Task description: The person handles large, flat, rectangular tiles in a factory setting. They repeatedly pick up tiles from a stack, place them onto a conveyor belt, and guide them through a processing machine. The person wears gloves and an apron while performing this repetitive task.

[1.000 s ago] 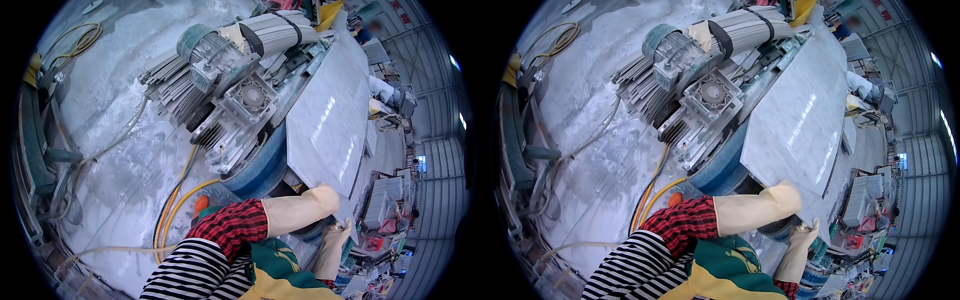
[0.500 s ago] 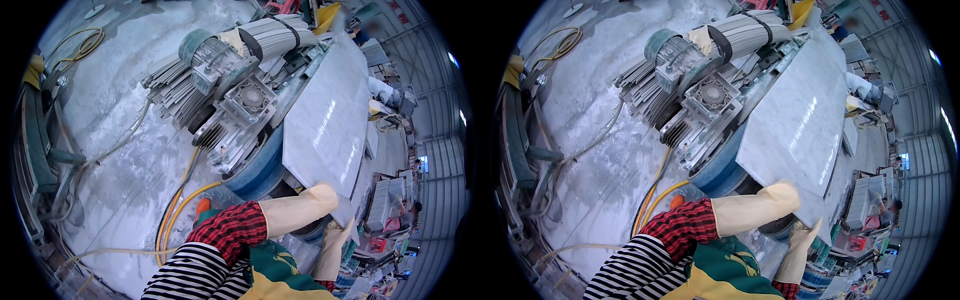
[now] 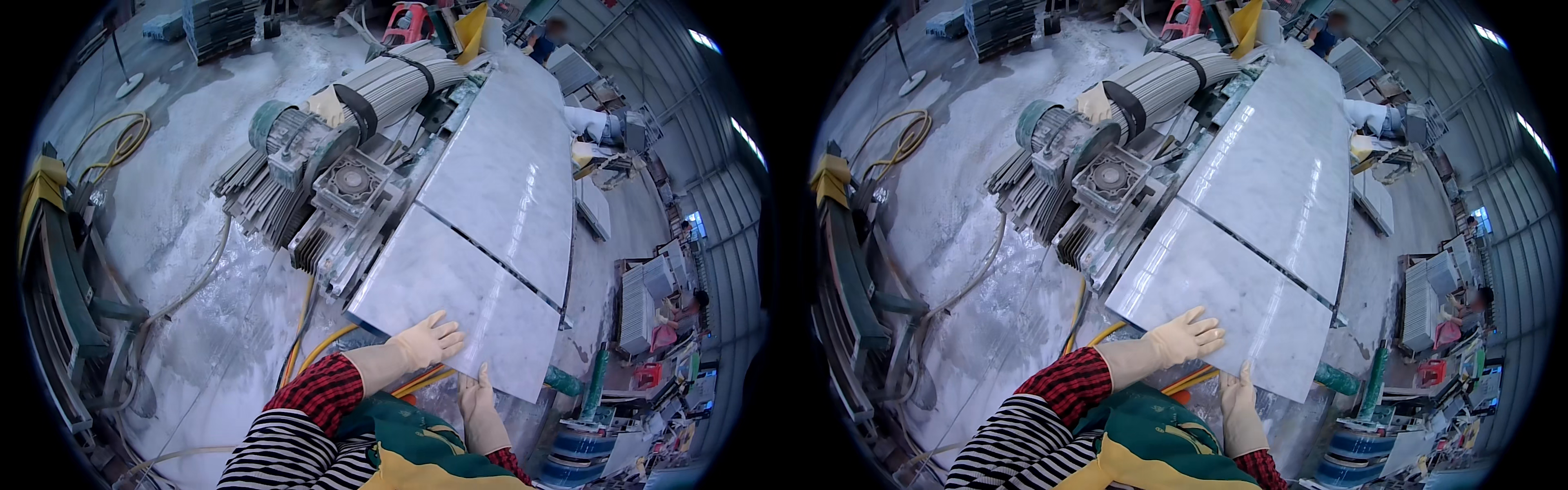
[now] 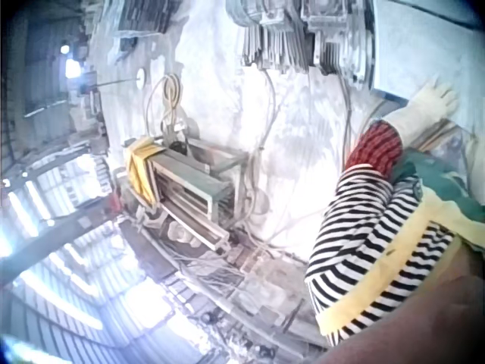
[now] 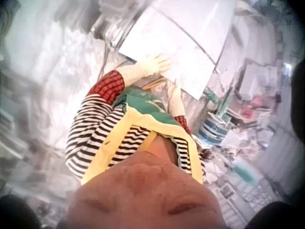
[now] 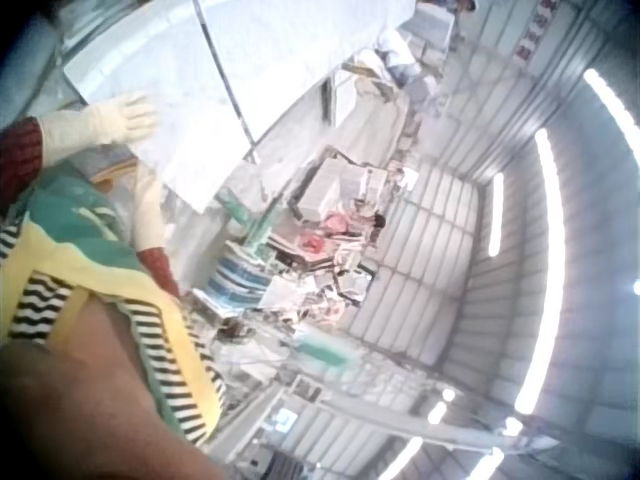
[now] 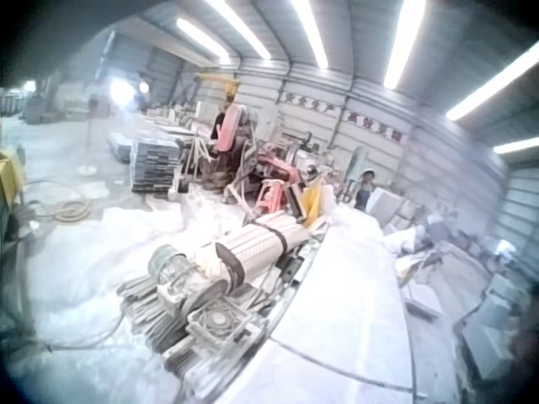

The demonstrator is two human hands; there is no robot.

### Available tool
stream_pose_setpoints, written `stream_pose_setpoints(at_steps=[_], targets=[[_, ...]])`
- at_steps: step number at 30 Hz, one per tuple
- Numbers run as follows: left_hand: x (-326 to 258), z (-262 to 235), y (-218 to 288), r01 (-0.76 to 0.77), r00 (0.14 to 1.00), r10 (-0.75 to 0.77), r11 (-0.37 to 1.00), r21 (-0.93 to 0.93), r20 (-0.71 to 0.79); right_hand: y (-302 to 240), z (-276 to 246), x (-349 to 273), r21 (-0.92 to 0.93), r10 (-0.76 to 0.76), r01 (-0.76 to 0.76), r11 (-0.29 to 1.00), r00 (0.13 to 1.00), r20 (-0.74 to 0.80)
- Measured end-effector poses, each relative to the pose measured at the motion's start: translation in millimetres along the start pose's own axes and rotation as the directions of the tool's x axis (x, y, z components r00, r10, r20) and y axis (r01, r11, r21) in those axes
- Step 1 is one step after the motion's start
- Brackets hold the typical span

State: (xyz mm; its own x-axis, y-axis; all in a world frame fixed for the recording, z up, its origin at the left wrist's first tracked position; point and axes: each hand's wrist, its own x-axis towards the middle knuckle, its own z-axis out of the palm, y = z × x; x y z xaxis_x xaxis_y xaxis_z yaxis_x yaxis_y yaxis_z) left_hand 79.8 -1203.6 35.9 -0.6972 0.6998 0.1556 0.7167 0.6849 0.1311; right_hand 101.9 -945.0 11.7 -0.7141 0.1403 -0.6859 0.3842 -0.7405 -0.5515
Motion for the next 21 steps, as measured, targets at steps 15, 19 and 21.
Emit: stream_pose_setpoints(at_steps=[15, 19, 21], targets=[[39, -41, -62, 0.004, 0.983, -0.077, 0.918, -0.396, -0.169, 37, -74, -17, -0.704, 0.220, -0.068, 0.707, 0.967, 0.127], [124, -65, -138, 0.198, 0.974, -0.218, 0.948, -0.250, -0.057, 42, -24, -26, -0.350, 0.124, -0.103, 0.931, 0.992, 0.039], [110, -18, -215, 0.204, 0.974, -0.223, 0.943, -0.262, -0.043, 84, -20, 23, -0.376, 0.122, -0.087, 0.922, 0.990, 0.070]])
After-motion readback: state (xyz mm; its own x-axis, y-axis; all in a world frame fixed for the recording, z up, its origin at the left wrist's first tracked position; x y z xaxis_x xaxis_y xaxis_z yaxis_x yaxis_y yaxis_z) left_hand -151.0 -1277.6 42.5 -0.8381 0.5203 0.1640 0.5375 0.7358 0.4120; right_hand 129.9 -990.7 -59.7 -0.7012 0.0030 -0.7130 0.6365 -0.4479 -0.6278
